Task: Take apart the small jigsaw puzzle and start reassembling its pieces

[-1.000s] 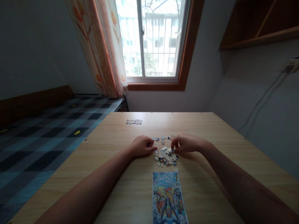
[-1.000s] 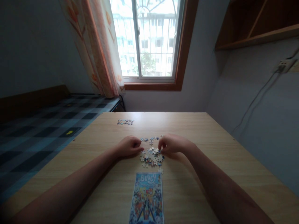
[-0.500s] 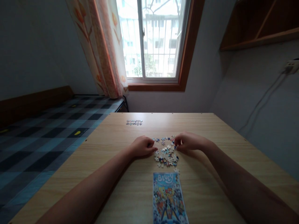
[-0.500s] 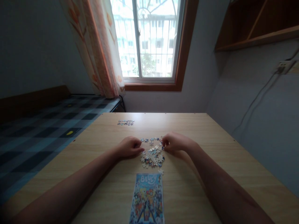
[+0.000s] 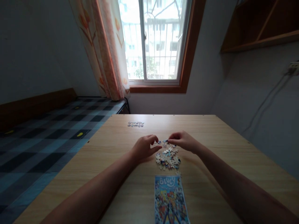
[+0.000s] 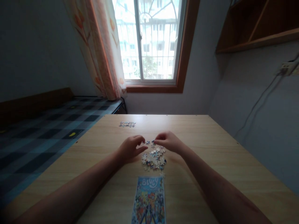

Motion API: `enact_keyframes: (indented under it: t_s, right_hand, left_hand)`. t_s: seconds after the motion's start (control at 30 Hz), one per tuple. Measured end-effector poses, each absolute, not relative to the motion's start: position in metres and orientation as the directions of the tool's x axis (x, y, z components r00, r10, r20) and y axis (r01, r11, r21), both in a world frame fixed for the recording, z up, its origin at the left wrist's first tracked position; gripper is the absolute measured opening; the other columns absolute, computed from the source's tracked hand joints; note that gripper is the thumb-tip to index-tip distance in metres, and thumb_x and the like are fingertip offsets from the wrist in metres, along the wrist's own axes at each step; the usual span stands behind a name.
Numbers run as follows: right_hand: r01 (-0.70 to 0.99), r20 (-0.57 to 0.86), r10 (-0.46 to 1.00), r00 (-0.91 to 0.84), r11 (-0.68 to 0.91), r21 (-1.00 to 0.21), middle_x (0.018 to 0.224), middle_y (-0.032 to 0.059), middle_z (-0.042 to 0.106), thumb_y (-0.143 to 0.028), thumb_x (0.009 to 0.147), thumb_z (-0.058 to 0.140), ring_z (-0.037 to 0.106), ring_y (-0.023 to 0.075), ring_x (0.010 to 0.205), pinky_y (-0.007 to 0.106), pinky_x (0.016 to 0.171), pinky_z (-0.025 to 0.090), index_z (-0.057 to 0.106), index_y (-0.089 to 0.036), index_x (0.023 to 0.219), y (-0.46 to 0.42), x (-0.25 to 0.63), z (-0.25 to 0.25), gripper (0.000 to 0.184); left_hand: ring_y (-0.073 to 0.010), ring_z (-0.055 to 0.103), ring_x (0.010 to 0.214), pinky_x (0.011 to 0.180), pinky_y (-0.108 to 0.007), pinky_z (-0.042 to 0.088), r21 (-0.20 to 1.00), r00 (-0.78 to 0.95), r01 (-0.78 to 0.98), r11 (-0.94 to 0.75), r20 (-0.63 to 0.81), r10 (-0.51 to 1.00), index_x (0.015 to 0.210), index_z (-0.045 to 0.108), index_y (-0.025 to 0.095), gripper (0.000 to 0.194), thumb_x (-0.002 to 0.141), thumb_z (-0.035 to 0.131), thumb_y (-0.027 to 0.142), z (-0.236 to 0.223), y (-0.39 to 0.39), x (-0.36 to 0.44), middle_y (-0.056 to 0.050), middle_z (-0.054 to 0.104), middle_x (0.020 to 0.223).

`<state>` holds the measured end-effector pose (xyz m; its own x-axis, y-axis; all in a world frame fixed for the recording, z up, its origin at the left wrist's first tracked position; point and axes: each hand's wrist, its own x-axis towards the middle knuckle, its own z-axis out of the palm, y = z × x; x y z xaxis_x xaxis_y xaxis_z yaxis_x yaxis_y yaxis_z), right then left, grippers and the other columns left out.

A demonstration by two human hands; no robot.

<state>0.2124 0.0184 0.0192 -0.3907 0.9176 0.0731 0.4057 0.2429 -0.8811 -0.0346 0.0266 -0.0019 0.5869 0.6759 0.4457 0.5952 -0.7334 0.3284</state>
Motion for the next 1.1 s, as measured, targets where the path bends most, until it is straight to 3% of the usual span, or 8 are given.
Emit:
enact_keyframes:
  t_s: [0.1, 0.17, 0.4, 0.67, 0.77, 0.9, 0.97, 1.1]
  right_hand:
    - [0.312, 0.077, 0.933, -0.352, 0.194, -0.930, 0.067, 0.0017, 0.064, -0.048, 0.074, 0.072, 0.051, 0.0127, 0.060, 0.026, 0.058, 0.038, 0.073, -0.014, 0.080, 0.013, 0.200, 0.017, 0.034]
    - [0.272, 0.048, 0.942, -0.333, 0.145, -0.951, 0.066, 0.0010, 0.062, -0.048, 0.073, 0.072, 0.048, 0.0113, 0.058, 0.025, 0.056, 0.037, 0.071, -0.014, 0.080, 0.010, 0.195, 0.018, 0.035]
    - [0.204, -0.010, 0.957, -0.292, 0.052, -0.978, 0.060, -0.0021, 0.053, -0.048, 0.069, 0.073, 0.039, 0.0087, 0.052, 0.023, 0.049, 0.030, 0.066, -0.015, 0.074, 0.002, 0.184, 0.018, 0.035]
    - [0.217, 0.066, 0.949, -0.310, 0.138, -0.966, 0.069, 0.0014, 0.062, -0.052, 0.075, 0.068, 0.051, 0.0129, 0.062, 0.025, 0.057, 0.039, 0.069, -0.015, 0.081, 0.004, 0.181, 0.013, 0.037]
    - [0.303, 0.200, 0.958, -0.205, 0.256, -0.918, 0.075, 0.0039, 0.067, -0.053, 0.081, 0.062, 0.056, 0.0163, 0.067, 0.028, 0.062, 0.043, 0.071, -0.015, 0.092, 0.017, 0.197, 0.005, 0.040]
    - [0.503, 0.347, 0.938, 0.003, 0.298, -0.811, 0.077, 0.0071, 0.071, -0.052, 0.083, 0.056, 0.062, 0.0210, 0.072, 0.031, 0.069, 0.047, 0.072, -0.016, 0.085, 0.040, 0.233, -0.016, 0.039]
    - [0.550, 0.359, 0.930, 0.074, 0.262, -0.793, 0.085, 0.0092, 0.074, -0.050, 0.083, 0.055, 0.065, 0.0239, 0.080, 0.033, 0.073, 0.048, 0.072, -0.016, 0.086, 0.048, 0.249, -0.028, 0.039]
    - [0.637, 0.348, 0.929, 0.124, 0.195, -0.746, 0.091, 0.0094, 0.076, -0.048, 0.084, 0.052, 0.068, 0.0257, 0.085, 0.034, 0.078, 0.049, 0.073, -0.018, 0.091, 0.052, 0.262, -0.041, 0.037]
  left_hand:
    - [-0.0142, 0.062, 0.073, 0.066, -0.027, 0.047, 0.269, 0.622, 0.555, -0.787, 0.494, 0.607, 0.112, 0.059, 0.021, 0.039, 0.085, 0.065, 0.049, -0.001, 0.020, -0.030, -0.003, 0.068, 0.092]
    - [-0.0160, 0.065, 0.078, 0.069, -0.028, 0.050, 0.215, 0.648, 0.542, -0.812, 0.508, 0.567, 0.117, 0.056, 0.021, 0.042, 0.087, 0.062, 0.051, -0.001, 0.017, -0.028, -0.004, 0.069, 0.097]
    - [-0.0159, 0.067, 0.079, 0.066, -0.027, 0.052, 0.119, 0.605, 0.589, -0.799, 0.590, 0.534, 0.111, 0.058, 0.021, 0.031, 0.094, 0.054, 0.047, 0.003, 0.012, -0.024, -0.005, 0.070, 0.100]
    - [-0.0149, 0.066, 0.081, 0.066, -0.025, 0.051, 0.073, 0.604, 0.628, -0.775, 0.582, 0.545, 0.109, 0.062, 0.022, 0.026, 0.094, 0.052, 0.040, 0.005, 0.013, -0.026, -0.005, 0.070, 0.102]
    - [-0.0159, 0.066, 0.081, 0.068, -0.027, 0.051, 0.118, 0.492, 0.740, -0.663, 0.576, 0.653, 0.114, 0.062, 0.023, 0.028, 0.092, 0.053, 0.037, 0.009, 0.029, -0.039, -0.005, 0.069, 0.108]
    - [-0.0219, 0.065, 0.091, 0.077, -0.031, 0.050, 0.234, 0.133, 0.935, -0.265, 0.462, 0.877, 0.109, 0.067, 0.020, 0.029, 0.087, 0.055, 0.034, 0.016, 0.065, -0.078, -0.008, 0.069, 0.108]
    - [-0.0231, 0.064, 0.095, 0.080, -0.031, 0.050, 0.229, 0.043, 0.965, -0.127, 0.341, 0.939, 0.108, 0.069, 0.020, 0.029, 0.086, 0.055, 0.034, 0.015, 0.082, -0.103, -0.008, 0.070, 0.107]
    - [-0.0255, 0.058, 0.111, 0.096, -0.035, 0.045, 0.143, -0.022, 0.989, -0.033, 0.365, 0.931, 0.118, 0.067, 0.021, 0.035, 0.089, 0.050, 0.030, 0.000, 0.100, -0.141, -0.010, 0.067, 0.119]
